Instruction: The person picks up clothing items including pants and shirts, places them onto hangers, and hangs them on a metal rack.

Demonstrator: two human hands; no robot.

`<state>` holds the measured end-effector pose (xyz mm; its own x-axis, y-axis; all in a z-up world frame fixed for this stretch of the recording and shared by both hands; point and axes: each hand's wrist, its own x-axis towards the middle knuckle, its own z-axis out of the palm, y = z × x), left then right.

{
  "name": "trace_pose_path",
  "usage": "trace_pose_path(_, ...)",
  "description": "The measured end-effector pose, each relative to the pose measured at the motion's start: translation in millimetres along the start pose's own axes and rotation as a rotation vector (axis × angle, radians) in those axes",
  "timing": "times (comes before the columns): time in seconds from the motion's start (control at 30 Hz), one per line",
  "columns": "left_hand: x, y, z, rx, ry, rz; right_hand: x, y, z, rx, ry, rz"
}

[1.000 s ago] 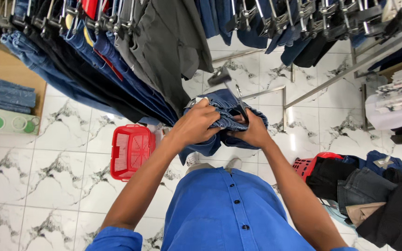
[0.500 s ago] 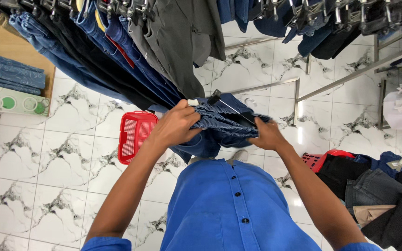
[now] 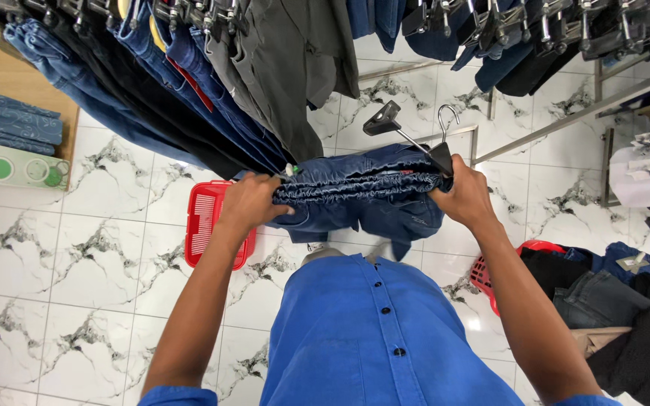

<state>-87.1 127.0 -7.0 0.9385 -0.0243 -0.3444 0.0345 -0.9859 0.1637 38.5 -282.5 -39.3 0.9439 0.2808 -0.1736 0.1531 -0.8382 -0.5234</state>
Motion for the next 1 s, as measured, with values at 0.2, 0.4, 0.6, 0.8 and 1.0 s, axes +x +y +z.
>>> trace_pose_path(0.2, 5.8, 4.7, 16.2, -0.207, 0.208, -0.079, -10.9, -10.9, -20.1, 0.083, 0.084, -0.066)
trace_pose_path(0.4, 36.9, -0.8, 49.4, -0.751, 0.530, 0.087, 2.4, 16.2, -22.5, 0.177, 0.242, -0.135)
trace_pose_path(0.6, 33.3, 38.1, -1.7, -0.733, 0.442, 0.215, 14.0, 34.0, -26.3, 0.204, 0.449, -0.186)
trace_pose_path(0.8, 54.3, 25.7, 15.4, -0.214, 0.183, 0.088, 7.3, 11.7, -24.7, 0.193, 0.633, -0.239)
trace_pose_path(1.0, 24.5, 39.3, -23.9, -0.328, 0.346, 0.269, 15.7, 59.8, -9.0, 0.096, 0.685, -0.229)
